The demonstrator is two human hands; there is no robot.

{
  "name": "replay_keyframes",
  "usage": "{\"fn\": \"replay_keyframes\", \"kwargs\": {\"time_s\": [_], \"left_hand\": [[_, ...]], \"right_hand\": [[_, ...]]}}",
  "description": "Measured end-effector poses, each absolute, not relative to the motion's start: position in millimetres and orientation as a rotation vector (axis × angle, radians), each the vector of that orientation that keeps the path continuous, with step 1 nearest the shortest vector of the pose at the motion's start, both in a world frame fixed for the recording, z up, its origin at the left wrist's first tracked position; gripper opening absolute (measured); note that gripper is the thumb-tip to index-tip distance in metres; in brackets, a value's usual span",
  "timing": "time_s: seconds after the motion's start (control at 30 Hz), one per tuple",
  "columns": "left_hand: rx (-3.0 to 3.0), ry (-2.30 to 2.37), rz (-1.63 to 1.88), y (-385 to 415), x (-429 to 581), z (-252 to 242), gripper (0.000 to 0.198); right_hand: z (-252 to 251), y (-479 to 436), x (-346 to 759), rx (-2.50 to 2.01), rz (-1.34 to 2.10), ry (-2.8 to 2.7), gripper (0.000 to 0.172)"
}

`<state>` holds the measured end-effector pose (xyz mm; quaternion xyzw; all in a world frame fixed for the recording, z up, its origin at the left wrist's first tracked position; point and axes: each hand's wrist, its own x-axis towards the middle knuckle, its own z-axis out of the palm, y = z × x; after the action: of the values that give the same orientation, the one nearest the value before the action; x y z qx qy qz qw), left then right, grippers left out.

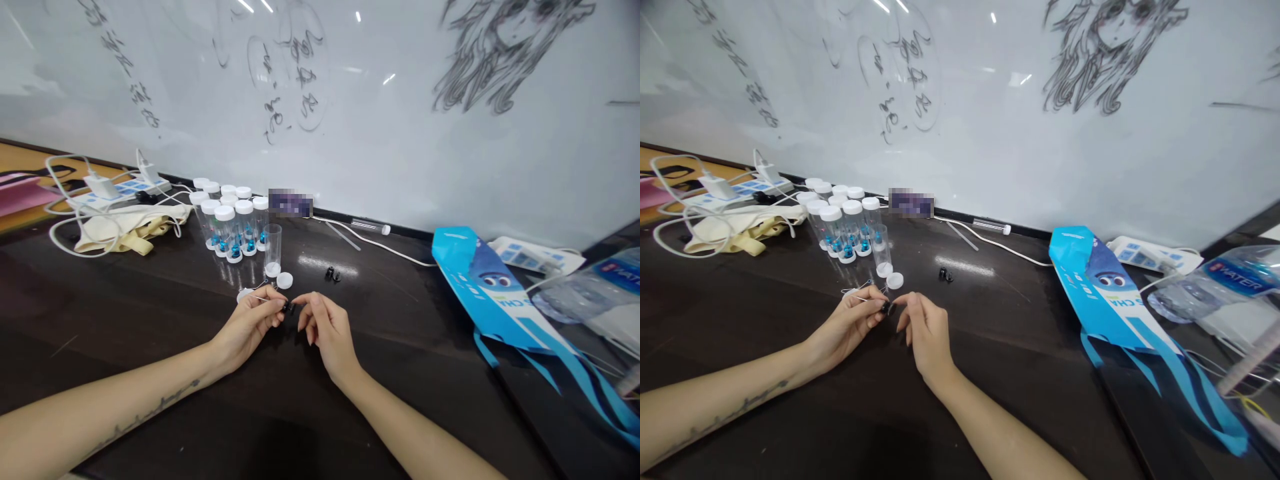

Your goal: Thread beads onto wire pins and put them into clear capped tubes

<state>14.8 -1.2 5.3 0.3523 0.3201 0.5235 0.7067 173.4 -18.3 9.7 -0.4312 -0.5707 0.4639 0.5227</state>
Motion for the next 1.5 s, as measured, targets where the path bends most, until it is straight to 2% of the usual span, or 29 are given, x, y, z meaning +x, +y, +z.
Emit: {"fn": "replay_keyframes", "kwargs": {"time_s": [1.5], "left_hand": [[0.79,0.705,1.159,-1.2,14.3,3.9,0.007]], "right_hand": [[10.2,-17.9,173.6,-1.034,1.13,-1.384,0.04]]}}
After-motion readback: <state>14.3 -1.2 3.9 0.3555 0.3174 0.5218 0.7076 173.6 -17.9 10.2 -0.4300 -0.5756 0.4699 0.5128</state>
